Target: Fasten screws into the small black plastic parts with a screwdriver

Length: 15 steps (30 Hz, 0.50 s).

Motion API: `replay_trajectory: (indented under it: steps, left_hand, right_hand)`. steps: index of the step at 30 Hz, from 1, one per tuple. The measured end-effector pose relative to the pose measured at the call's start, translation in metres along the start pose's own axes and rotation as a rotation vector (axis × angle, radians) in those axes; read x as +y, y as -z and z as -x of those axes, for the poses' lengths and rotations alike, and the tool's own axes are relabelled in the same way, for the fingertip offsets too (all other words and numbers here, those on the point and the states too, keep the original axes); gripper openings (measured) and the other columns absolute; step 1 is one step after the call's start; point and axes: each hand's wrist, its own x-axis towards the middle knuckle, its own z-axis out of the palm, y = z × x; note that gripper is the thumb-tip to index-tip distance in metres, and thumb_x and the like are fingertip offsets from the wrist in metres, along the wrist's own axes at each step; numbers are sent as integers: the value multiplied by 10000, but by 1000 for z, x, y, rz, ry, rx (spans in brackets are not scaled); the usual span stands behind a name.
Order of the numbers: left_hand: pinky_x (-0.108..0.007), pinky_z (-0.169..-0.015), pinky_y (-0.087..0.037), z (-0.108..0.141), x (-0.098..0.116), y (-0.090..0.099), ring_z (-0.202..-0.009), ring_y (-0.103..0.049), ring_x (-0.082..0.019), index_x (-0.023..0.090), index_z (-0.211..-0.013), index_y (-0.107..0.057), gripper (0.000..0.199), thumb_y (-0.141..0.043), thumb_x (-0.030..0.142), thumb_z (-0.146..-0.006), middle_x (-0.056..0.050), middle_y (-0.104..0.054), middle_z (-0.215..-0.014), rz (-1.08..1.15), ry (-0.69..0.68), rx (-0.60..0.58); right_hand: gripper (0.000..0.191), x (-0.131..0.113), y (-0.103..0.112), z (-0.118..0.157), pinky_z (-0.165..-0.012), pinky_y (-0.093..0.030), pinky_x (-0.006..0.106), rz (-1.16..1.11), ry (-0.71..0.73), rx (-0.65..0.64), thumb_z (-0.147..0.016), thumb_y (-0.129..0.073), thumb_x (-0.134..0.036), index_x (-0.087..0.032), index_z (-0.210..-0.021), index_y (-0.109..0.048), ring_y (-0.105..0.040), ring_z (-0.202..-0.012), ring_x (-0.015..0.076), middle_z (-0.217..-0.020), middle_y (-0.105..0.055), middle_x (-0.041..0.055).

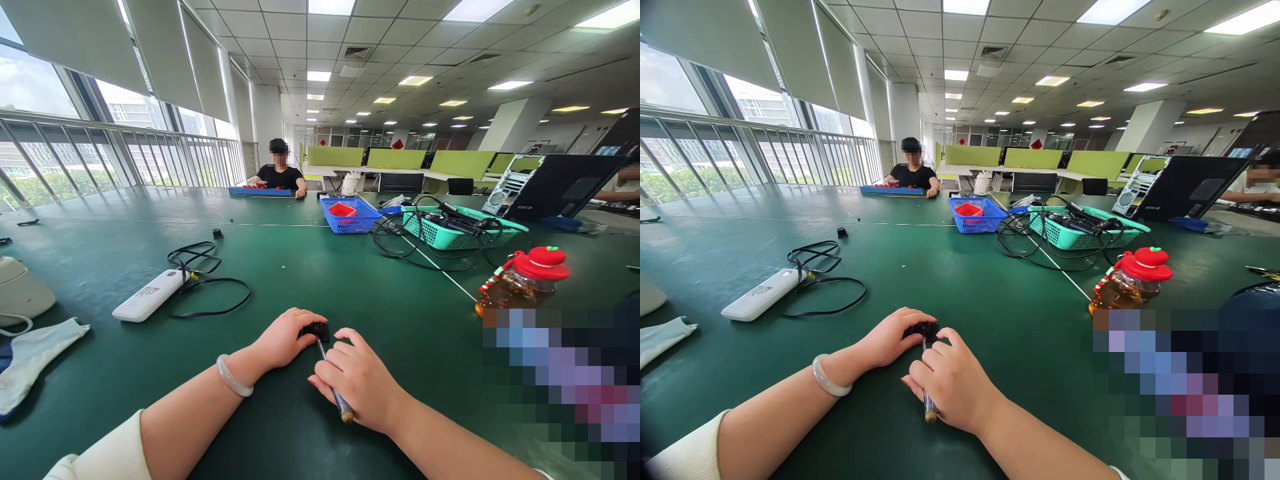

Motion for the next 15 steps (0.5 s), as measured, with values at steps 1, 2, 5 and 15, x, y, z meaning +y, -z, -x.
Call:
replay_trajectory:
  steps: [1,2,5,15]
  left_hand:
    - [-398,-1022,-461,0,0,0,-1131,-595,-220,253,-1221,-617,375,-609,170,-856,-34,-687,-1209,0,-1,1]
    - [-399,-1020,-462,0,0,0,-1131,-595,-220,255,-1221,-616,374,-606,170,-858,-33,-688,-1209,0,-3,1]
    - [-399,-1011,-469,0,1,0,-1127,-599,-222,255,-1216,-621,363,-597,176,-863,-35,-689,-1207,-1,-5,3]
    - [-391,-1003,-474,-1,-4,-3,-1114,-605,-227,268,-1216,-627,369,-617,188,-856,-24,-694,-1197,-4,-5,15]
  right_hand:
    - [303,0,0,0,-897,-385,335,0,-1,0,-970,-455,-222,-194,-680,-540,-438,-585,121,-576,-504,-39]
    - [300,0,0,0,-898,-386,336,1,-3,-3,-969,-457,-223,-196,-682,-540,-441,-585,121,-576,-504,-39]
    - [294,0,0,1,-904,-389,339,3,-10,-13,-966,-466,-224,-198,-682,-537,-450,-586,121,-577,-507,-39]
    - [326,1,1,0,-894,-398,335,-9,-6,8,-992,-435,-251,-194,-692,-548,-448,-592,119,-588,-510,-34]
